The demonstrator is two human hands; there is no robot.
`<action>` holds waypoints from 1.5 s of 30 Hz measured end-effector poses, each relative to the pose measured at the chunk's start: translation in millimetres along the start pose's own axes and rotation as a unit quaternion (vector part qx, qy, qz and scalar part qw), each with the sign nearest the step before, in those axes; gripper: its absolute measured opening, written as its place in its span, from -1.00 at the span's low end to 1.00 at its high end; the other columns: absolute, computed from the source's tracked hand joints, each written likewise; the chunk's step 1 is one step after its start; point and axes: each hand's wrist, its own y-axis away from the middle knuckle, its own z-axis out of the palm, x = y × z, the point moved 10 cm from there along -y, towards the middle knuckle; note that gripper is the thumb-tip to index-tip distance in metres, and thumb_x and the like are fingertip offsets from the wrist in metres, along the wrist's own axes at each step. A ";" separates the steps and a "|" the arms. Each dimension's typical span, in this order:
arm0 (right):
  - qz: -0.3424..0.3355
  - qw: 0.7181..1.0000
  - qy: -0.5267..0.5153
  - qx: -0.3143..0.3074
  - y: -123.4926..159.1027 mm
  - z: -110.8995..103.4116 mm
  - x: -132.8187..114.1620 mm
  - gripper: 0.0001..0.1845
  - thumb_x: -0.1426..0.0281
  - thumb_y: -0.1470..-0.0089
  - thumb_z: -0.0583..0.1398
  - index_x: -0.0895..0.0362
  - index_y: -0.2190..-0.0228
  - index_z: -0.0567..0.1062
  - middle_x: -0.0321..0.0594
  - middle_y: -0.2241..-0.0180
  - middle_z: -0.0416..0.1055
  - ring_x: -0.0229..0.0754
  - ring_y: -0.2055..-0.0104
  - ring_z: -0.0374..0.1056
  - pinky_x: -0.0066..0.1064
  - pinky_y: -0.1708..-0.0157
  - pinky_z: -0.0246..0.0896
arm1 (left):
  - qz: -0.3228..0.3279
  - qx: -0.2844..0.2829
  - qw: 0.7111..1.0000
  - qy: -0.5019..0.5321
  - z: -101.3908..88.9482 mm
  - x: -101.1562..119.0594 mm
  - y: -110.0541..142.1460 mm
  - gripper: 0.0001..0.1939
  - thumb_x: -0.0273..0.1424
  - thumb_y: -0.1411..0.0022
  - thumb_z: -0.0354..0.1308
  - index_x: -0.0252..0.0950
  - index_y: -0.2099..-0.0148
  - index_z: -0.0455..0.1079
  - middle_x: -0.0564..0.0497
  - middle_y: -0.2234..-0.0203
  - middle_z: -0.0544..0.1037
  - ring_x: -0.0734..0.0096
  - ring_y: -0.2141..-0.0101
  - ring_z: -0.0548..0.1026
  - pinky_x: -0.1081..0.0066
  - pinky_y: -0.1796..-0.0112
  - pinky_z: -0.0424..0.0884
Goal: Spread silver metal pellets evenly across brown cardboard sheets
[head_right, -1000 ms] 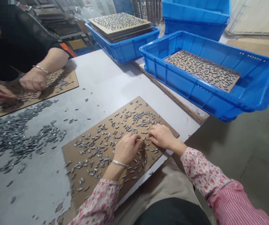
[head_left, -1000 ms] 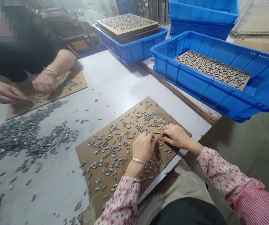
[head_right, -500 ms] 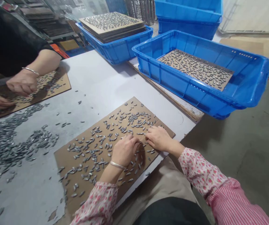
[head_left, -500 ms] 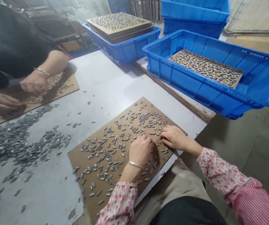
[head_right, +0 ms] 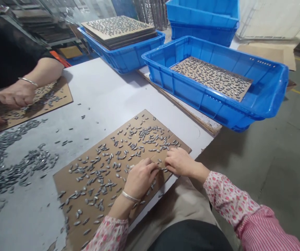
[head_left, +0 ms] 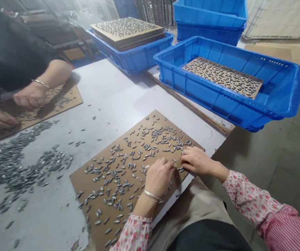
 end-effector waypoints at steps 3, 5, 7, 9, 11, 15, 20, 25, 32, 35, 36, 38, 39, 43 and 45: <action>0.057 0.997 -0.013 0.055 2.4 -14.8 22.2 -0.85 0.36 -0.15 0.17 0.13 0.39 0.51 -0.19 0.35 0.36 -0.17 0.25 0.20 -0.36 0.28 0.02 | -0.016 0.026 0.999 0.009 -8.5 -4.8 -6.4 -0.75 -0.32 -0.31 -0.05 -0.20 0.23 0.46 -0.03 0.30 0.45 0.36 0.26 0.39 0.40 0.30 0.28; 0.083 0.994 -0.014 0.074 5.1 -19.3 34.0 -0.87 0.36 -0.15 0.18 0.13 0.37 0.51 -0.21 0.35 0.35 -0.18 0.25 0.20 -0.36 0.26 0.02 | -0.017 0.038 0.999 0.004 -14.7 -3.6 -13.0 -0.76 -0.34 -0.31 -0.04 -0.20 0.21 0.46 -0.03 0.31 0.45 0.37 0.26 0.39 0.41 0.29 0.28; 0.081 0.994 -0.010 0.065 5.5 -16.2 36.9 -0.88 0.35 -0.14 0.19 0.12 0.36 0.51 -0.22 0.36 0.35 -0.19 0.24 0.19 -0.37 0.25 0.02 | -0.014 0.035 0.999 -0.008 -16.1 -0.5 -20.4 -0.76 -0.35 -0.31 -0.04 -0.20 0.21 0.47 -0.04 0.30 0.45 0.34 0.24 0.40 0.39 0.26 0.29; 0.073 0.996 -0.003 0.048 4.1 -9.2 34.1 -0.87 0.32 -0.13 0.20 0.12 0.36 0.50 -0.22 0.35 0.35 -0.19 0.24 0.18 -0.36 0.26 0.01 | -0.012 0.021 1.000 -0.016 -12.4 1.9 -26.4 -0.74 -0.35 -0.31 -0.05 -0.21 0.23 0.48 -0.06 0.30 0.45 0.31 0.23 0.40 0.37 0.25 0.30; 0.073 0.997 0.010 0.038 1.8 -2.5 29.7 -0.85 0.30 -0.13 0.19 0.12 0.37 0.50 -0.20 0.33 0.35 -0.17 0.22 0.17 -0.35 0.27 0.00 | -0.010 0.012 1.000 -0.017 -7.5 2.8 -29.7 -0.72 -0.34 -0.32 -0.07 -0.21 0.25 0.48 -0.06 0.31 0.45 0.29 0.22 0.41 0.36 0.24 0.30; 0.067 0.997 0.031 0.033 -4.5 4.5 15.6 -0.82 0.30 -0.16 0.16 0.15 0.39 0.48 -0.17 0.32 0.36 -0.14 0.20 0.18 -0.33 0.26 -0.01 | 0.000 0.007 1.000 0.005 -1.1 1.7 -28.9 -0.75 -0.33 -0.31 -0.04 -0.20 0.27 0.48 -0.04 0.30 0.46 0.31 0.19 0.41 0.39 0.23 0.30; 0.067 0.997 0.008 0.036 -5.2 -6.1 13.2 -0.81 0.31 -0.17 0.15 0.15 0.40 0.48 -0.17 0.34 0.36 -0.16 0.22 0.20 -0.34 0.28 -0.01 | -0.022 0.012 0.999 0.037 -4.5 -5.8 -26.3 -0.76 -0.32 -0.31 -0.05 -0.20 0.25 0.45 0.00 0.29 0.47 0.35 0.21 0.43 0.41 0.25 0.30; 0.097 0.993 -0.023 0.066 11.1 -19.3 35.4 -0.86 0.36 -0.15 0.17 0.14 0.39 0.49 -0.21 0.37 0.35 -0.19 0.27 0.20 -0.37 0.29 0.01 | -0.031 0.015 0.999 0.043 -13.2 -1.2 -27.8 -0.78 -0.31 -0.30 -0.01 -0.19 0.26 0.45 0.01 0.31 0.47 0.36 0.21 0.43 0.42 0.26 0.29; 0.046 0.998 -0.005 0.042 18.3 -0.1 18.9 -0.87 0.31 -0.13 0.20 0.11 0.33 0.49 -0.20 0.33 0.33 -0.16 0.23 0.17 -0.35 0.28 0.01 | 0.006 -0.004 1.000 0.001 -2.0 16.0 -32.3 -0.81 -0.33 -0.28 0.03 -0.21 0.31 0.46 -0.02 0.32 0.47 0.32 0.23 0.42 0.38 0.26 0.27; 0.043 0.998 -0.002 0.041 18.8 -1.0 14.7 -0.86 0.32 -0.14 0.19 0.13 0.38 0.49 -0.20 0.35 0.33 -0.16 0.24 0.17 -0.35 0.30 0.01 | 0.014 0.025 1.000 0.001 -1.0 14.9 -28.8 -0.79 -0.33 -0.30 -0.01 -0.22 0.29 0.44 -0.02 0.31 0.46 0.33 0.24 0.41 0.39 0.26 0.27; 0.043 0.998 -0.006 0.044 19.6 -2.2 15.0 -0.86 0.32 -0.14 0.19 0.13 0.38 0.49 -0.20 0.36 0.33 -0.16 0.25 0.17 -0.35 0.30 0.01 | 0.019 0.037 0.999 0.008 -1.9 14.7 -26.0 -0.79 -0.32 -0.31 -0.02 -0.22 0.27 0.43 -0.02 0.31 0.46 0.34 0.23 0.41 0.39 0.25 0.27; 0.041 0.997 -0.019 0.055 21.7 -4.6 17.6 -0.85 0.33 -0.14 0.18 0.14 0.39 0.49 -0.19 0.36 0.33 -0.16 0.25 0.17 -0.35 0.30 0.02 | 0.029 0.047 0.998 0.019 -2.6 15.1 -18.7 -0.77 -0.31 -0.32 -0.05 -0.22 0.25 0.43 -0.01 0.32 0.45 0.35 0.24 0.40 0.39 0.24 0.26; 0.041 0.997 -0.026 0.062 22.7 -5.5 19.9 -0.85 0.33 -0.15 0.18 0.14 0.39 0.49 -0.19 0.36 0.33 -0.16 0.25 0.17 -0.35 0.30 0.02 | 0.033 0.042 0.998 0.019 -1.7 15.7 -14.7 -0.76 -0.30 -0.33 -0.05 -0.22 0.26 0.43 -0.01 0.33 0.45 0.35 0.24 0.40 0.39 0.25 0.26; 0.063 0.991 -0.043 0.108 21.7 -7.8 34.9 -0.86 0.34 -0.17 0.15 0.13 0.35 0.49 -0.19 0.36 0.33 -0.17 0.26 0.17 -0.35 0.28 0.03 | 0.024 0.010 1.000 -0.002 3.1 15.5 -3.1 -0.76 -0.32 -0.32 -0.04 -0.21 0.27 0.44 -0.02 0.34 0.44 0.33 0.26 0.39 0.36 0.26 0.24; 0.082 0.989 -0.035 0.122 16.3 -7.3 40.7 -0.86 0.33 -0.17 0.16 0.12 0.33 0.49 -0.20 0.35 0.33 -0.17 0.24 0.17 -0.35 0.27 0.01 | 0.015 -0.002 1.000 -0.005 4.9 13.6 -1.2 -0.76 -0.32 -0.31 -0.04 -0.21 0.26 0.45 -0.03 0.33 0.45 0.32 0.25 0.39 0.36 0.26 0.24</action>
